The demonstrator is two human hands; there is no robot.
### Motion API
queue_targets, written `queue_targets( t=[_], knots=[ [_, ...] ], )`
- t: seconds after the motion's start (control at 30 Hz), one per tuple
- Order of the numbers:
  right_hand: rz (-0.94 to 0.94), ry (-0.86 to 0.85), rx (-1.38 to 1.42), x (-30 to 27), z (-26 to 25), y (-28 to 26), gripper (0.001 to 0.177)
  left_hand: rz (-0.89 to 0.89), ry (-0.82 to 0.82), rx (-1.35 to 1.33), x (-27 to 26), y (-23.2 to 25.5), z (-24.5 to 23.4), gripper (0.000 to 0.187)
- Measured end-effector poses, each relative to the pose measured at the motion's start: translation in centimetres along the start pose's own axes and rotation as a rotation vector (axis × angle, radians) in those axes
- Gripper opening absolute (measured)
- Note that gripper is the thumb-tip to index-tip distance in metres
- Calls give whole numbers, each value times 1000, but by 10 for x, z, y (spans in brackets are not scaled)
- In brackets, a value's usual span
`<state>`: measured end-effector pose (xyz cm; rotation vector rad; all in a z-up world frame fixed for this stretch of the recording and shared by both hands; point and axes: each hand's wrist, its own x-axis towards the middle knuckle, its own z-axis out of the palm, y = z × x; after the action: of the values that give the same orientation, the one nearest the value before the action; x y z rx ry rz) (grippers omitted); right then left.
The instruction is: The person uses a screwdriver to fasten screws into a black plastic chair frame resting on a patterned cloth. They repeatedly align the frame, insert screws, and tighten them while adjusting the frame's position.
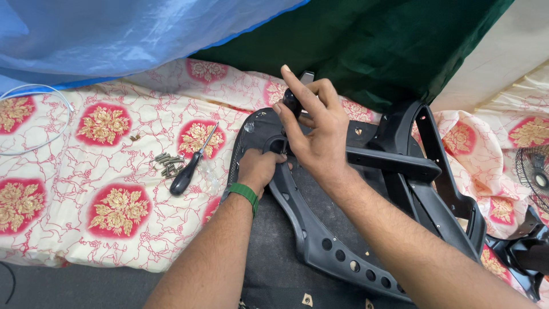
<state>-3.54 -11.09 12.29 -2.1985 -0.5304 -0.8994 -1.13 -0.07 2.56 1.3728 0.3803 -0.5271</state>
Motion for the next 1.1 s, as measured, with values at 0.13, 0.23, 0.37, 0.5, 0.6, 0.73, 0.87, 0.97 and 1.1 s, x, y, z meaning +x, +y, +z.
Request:
queue_targets(
  t=[0.13,0.23,0.37,0.5,0.6,0.73,0.87,0.97,1.1],
  knots=[
    [39,-15,24,3,-3,-1,47,-3,2,20,3,-1,0,24],
    [42,-33,54,9,-9,0,35,9,-22,-5,4,-2,-1,23],
    [23,5,44,17,-14,3,26,17,-22,58,8,-4,-3,21],
    [54,39,-119,24,-19,5,25,18,-55,59,13,-7,-3,19],
    [143,-21,-117,25,-24,2,27,19,-54,101,16,-9,-4,20],
    [80,-86,4,23,-30,1,29,6,-81,57,19,-9,-3,22],
    [-22,-132,49,16,-30,1,36,-35,-91,34,22,-10,-3,25],
    [-36,-133,64,9,-27,-3,37,-13,-39,119,24,-13,-4,30],
    [76,-155,76,4,-25,-12,35,-6,-3,144,29,-16,-6,37]
  ],
)
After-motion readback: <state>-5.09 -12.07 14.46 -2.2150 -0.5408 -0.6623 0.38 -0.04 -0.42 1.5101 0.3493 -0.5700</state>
